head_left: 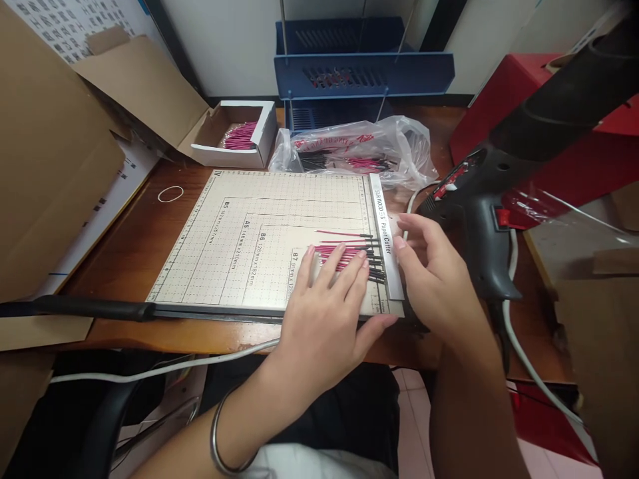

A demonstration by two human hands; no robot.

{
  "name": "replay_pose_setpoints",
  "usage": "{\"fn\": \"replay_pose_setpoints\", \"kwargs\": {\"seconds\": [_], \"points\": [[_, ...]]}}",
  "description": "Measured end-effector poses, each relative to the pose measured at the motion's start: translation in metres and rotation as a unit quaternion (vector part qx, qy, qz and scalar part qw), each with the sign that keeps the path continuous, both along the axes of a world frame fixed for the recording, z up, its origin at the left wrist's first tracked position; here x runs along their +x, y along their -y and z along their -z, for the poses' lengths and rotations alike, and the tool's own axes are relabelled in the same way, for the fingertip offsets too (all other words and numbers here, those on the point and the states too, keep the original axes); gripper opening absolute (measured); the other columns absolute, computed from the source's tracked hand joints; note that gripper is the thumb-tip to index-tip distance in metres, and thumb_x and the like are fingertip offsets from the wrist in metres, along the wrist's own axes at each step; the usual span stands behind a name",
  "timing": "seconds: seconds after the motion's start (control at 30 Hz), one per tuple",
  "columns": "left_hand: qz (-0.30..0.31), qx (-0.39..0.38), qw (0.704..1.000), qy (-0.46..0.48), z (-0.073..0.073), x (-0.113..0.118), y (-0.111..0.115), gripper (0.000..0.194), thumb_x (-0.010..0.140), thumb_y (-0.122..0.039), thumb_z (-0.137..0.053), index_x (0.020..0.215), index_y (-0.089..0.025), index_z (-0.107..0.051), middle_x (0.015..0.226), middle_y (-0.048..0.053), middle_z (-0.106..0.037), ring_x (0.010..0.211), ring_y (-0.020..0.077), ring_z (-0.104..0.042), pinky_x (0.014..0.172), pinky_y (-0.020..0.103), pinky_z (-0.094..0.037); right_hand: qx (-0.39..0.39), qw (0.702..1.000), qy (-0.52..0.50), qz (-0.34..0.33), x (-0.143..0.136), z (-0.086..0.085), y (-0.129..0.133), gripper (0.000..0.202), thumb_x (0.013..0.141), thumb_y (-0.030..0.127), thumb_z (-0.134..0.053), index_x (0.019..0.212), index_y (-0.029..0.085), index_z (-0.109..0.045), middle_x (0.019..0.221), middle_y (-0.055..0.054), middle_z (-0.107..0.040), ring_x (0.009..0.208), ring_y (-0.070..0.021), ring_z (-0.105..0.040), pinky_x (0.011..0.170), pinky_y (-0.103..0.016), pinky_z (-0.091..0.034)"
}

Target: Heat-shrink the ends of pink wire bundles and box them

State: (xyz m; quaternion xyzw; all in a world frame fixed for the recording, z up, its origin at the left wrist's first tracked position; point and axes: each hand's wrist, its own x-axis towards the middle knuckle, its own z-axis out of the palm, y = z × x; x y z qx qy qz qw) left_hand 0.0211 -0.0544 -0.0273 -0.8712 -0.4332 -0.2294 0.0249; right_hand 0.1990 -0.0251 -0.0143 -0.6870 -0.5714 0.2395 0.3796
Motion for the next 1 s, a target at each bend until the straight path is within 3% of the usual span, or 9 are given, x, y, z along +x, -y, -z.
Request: {"fn": "replay_pose_setpoints", "kwargs": {"seconds": [0.13,0.27,0.4,0.5,0.63,0.8,1.0], "points": [[0.007,-0.009,1.000,0.008,0.001,0.004,0.001,0.062,0.110,-0.054,-0.039,0.145,-0.005,-0.056,0.154,0.009,-0.058,0.147,0.0347,-0.048,0.127,0.060,-0.026,-0.034,0.997,-0.066,-0.032,-0.006,0.007,0.008,0.050,0.102,0.047,-0.046,0.149,0.029,-0.049,0.151,-0.007,-0.055,0.136,-0.0269,-0.057,0.114,-0.050,-0.046],[0.012,-0.014,0.999,0.038,-0.004,0.000,0.003,0.057,0.109,-0.050,-0.044,0.145,-0.007,-0.056,0.156,0.009,-0.056,0.148,0.0344,-0.046,0.129,0.059,-0.022,-0.050,0.993,-0.096,-0.050,-0.007,0.011,0.010,0.047,0.103,0.047,-0.046,0.149,0.035,-0.050,0.152,0.000,-0.055,0.140,-0.0244,-0.054,0.122,-0.051,-0.040],[0.036,-0.012,0.996,0.085,-0.007,-0.004,0.006,0.041,0.108,-0.045,-0.049,0.126,-0.013,-0.068,0.144,0.005,-0.068,0.146,0.0321,-0.050,0.132,0.057,-0.013,-0.060,0.991,-0.108,-0.048,-0.005,0.011,0.009,0.048,0.103,0.044,-0.046,0.150,0.037,-0.049,0.153,0.003,-0.054,0.142,-0.0221,-0.052,0.126,-0.050,-0.037],[0.058,-0.021,0.996,0.063,-0.004,-0.004,0.008,0.041,0.108,-0.045,-0.049,0.127,-0.014,-0.067,0.143,0.004,-0.068,0.145,0.0312,-0.051,0.132,0.056,-0.011,-0.059,0.992,-0.099,-0.051,-0.004,0.009,0.008,0.048,0.103,0.040,-0.044,0.150,0.038,-0.050,0.155,0.004,-0.053,0.142,-0.0217,-0.052,0.126,-0.049,-0.038],[0.023,-0.006,0.999,0.046,0.001,-0.002,0.010,0.045,0.108,-0.044,-0.050,0.135,-0.012,-0.064,0.145,0.005,-0.067,0.141,0.0336,-0.055,0.130,0.058,-0.019,-0.074,0.994,-0.059,-0.058,-0.004,0.004,0.011,0.051,0.104,0.043,-0.040,0.154,0.039,-0.048,0.157,0.002,-0.050,0.144,-0.0244,-0.052,0.118,-0.047,-0.047],[0.027,-0.006,0.999,0.040,0.002,0.004,0.011,0.048,0.108,-0.046,-0.047,0.136,-0.010,-0.063,0.149,0.007,-0.064,0.144,0.0320,-0.052,0.131,0.056,-0.016,-0.089,0.993,-0.016,-0.069,-0.005,0.002,0.015,0.061,0.105,0.049,-0.036,0.162,0.030,-0.038,0.160,-0.004,-0.046,0.148,-0.0265,-0.048,0.119,-0.047,-0.046],[0.043,-0.017,0.998,0.038,-0.001,0.005,0.011,0.050,0.109,-0.047,-0.044,0.138,-0.010,-0.061,0.153,0.007,-0.060,0.149,0.0299,-0.047,0.133,0.052,-0.011,-0.078,0.996,-0.003,-0.047,-0.005,0.008,0.013,0.060,0.103,0.043,-0.036,0.160,0.025,-0.042,0.156,-0.006,-0.050,0.142,-0.0288,-0.054,0.117,-0.050,-0.047]]}}
